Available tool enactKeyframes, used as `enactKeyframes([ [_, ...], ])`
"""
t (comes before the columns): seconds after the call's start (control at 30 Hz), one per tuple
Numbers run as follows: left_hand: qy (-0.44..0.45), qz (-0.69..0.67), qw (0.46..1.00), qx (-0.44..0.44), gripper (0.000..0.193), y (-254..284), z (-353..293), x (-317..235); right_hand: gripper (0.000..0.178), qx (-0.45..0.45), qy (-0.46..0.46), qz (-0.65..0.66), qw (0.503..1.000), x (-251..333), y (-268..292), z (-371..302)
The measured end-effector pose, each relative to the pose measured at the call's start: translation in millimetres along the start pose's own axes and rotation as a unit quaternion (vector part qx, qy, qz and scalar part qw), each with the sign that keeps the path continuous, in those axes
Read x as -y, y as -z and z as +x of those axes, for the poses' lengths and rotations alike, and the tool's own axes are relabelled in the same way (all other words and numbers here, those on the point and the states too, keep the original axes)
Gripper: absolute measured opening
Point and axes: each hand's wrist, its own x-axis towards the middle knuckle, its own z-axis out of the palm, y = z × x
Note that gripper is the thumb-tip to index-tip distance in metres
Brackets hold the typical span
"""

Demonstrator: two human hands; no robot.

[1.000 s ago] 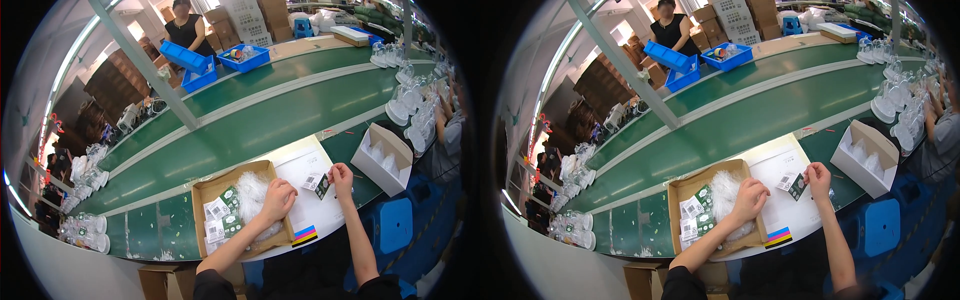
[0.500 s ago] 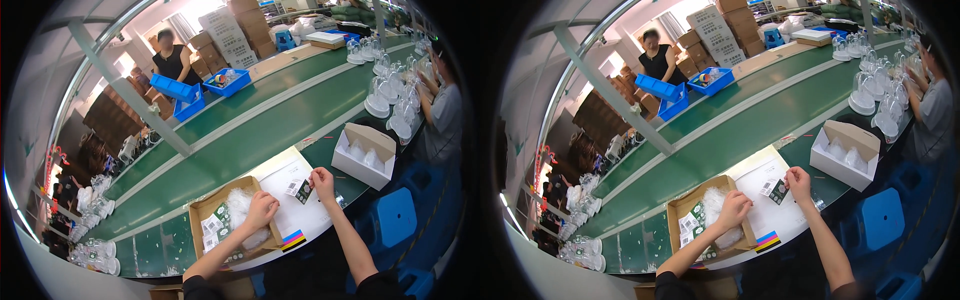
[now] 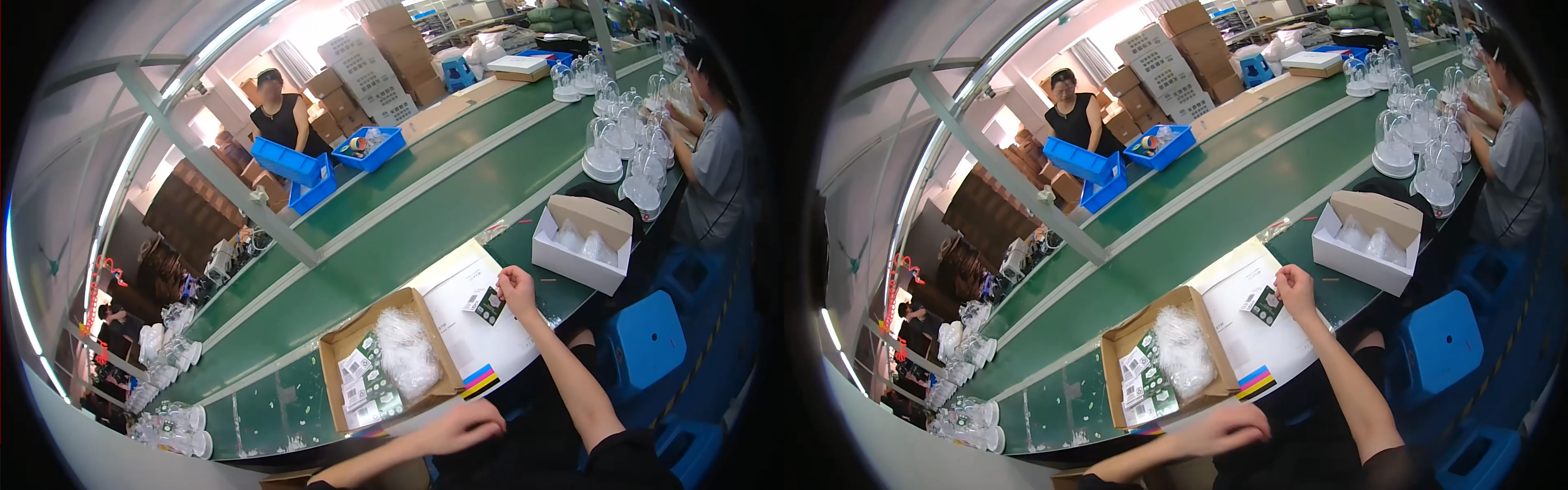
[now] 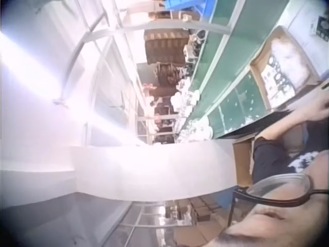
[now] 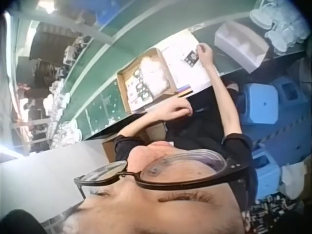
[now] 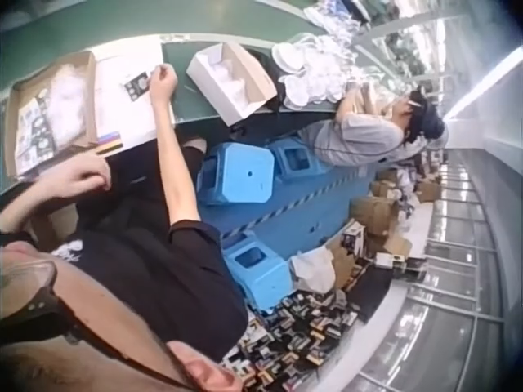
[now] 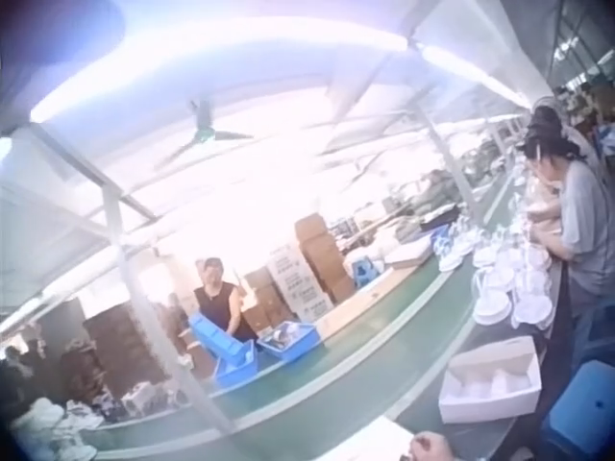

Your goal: Unpack electronic components and prepare lighting fixture parts on an assembly line.

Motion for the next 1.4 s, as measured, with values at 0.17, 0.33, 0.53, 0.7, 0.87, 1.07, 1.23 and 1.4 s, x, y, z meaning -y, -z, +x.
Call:
enactKeyframes([
  [0.17, 0.060, 0.006, 0.998, -0.001, 0.024, -118, -25, 142, 0.010, 0.007, 0.014, -0.027, 0.999, -6, -8, 4],
  [0.33, 0.113, -0.052, 0.982, -0.143, 0.024, -146, 7, 170, 0.011, -0.023, -0.017, -0.020, 0.999, -13, 8, 14],
  [0.53, 0.166, -0.009, 0.964, -0.209, 0.029, -135, 5, 223, 0.013, -0.006, -0.042, -0.008, 0.999, -10, 0, 14],
  [0.7, 0.218, -0.030, 0.951, -0.216, 0.030, -147, -9, 272, 0.012, -0.003, -0.038, -0.031, 0.999, -10, -2, 6],
  [0.87, 0.307, -0.065, 0.931, -0.188, 0.037, -160, -4, 308, 0.011, 0.008, -0.024, -0.029, 0.999, -8, -1, 6],
  [1.07, 0.396, 0.035, 0.910, -0.117, 0.047, -188, 10, 366, 0.010, 0.002, -0.016, -0.049, 0.999, -2, 6, 6],
  [1.23, 0.442, 0.084, 0.892, 0.051, 0.044, -220, -9, 384, 0.010, 0.025, -0.011, -0.049, 0.998, -8, -6, 1],
  [1.4, 0.187, 0.301, 0.923, -0.147, 0.033, -253, -7, 389, 0.009, 0.034, -0.037, -0.040, 0.998, -3, 5, -6],
])
